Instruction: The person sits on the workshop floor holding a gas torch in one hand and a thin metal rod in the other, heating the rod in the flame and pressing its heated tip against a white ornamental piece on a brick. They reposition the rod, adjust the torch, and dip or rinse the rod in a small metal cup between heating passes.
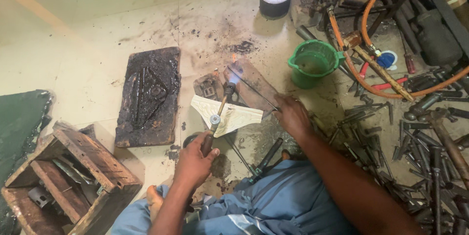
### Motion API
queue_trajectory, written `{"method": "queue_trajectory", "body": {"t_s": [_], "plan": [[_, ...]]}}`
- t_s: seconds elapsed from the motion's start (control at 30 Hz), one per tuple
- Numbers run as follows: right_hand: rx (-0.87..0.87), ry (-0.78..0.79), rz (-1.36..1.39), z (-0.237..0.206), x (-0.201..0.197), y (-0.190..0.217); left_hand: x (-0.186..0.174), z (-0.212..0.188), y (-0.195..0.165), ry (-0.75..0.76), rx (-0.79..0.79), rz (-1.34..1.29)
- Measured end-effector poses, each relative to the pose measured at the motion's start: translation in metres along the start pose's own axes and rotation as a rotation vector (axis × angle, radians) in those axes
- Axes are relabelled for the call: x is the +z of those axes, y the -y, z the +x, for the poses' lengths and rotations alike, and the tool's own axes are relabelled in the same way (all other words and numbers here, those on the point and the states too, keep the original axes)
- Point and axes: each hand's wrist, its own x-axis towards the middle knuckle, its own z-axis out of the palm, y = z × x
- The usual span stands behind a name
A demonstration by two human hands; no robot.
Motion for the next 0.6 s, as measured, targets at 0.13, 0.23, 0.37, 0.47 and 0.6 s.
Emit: {"method": "queue_trajectory", "body": {"t_s": [0.13,0.23,0.37,0.47,0.6], "plan": [[-0.057,-0.123,-0.056,-0.001,0.000,0.000,-0.001,-0.005,-0.004,-0.004,-0.014,-0.023],[0.066,-0.081,-0.008,-0.002,-0.005,0.005,0.000,-0.006,-0.005,-0.013,-0.012,-0.043],[0.012,-0.160,0.137,-0.008,-0.019,0.036,0.004,-0.007,-0.004,-0.025,-0.027,-0.069],[0.103,-0.021,0.300,-0.021,-0.022,0.079,0.008,-0.007,-0.001,-0.078,0.063,0.014],[-0.129,-0.047,0.527,-0.025,-0.012,0.128,0.010,-0.006,0.001,-0.073,0.038,0.092]]}}
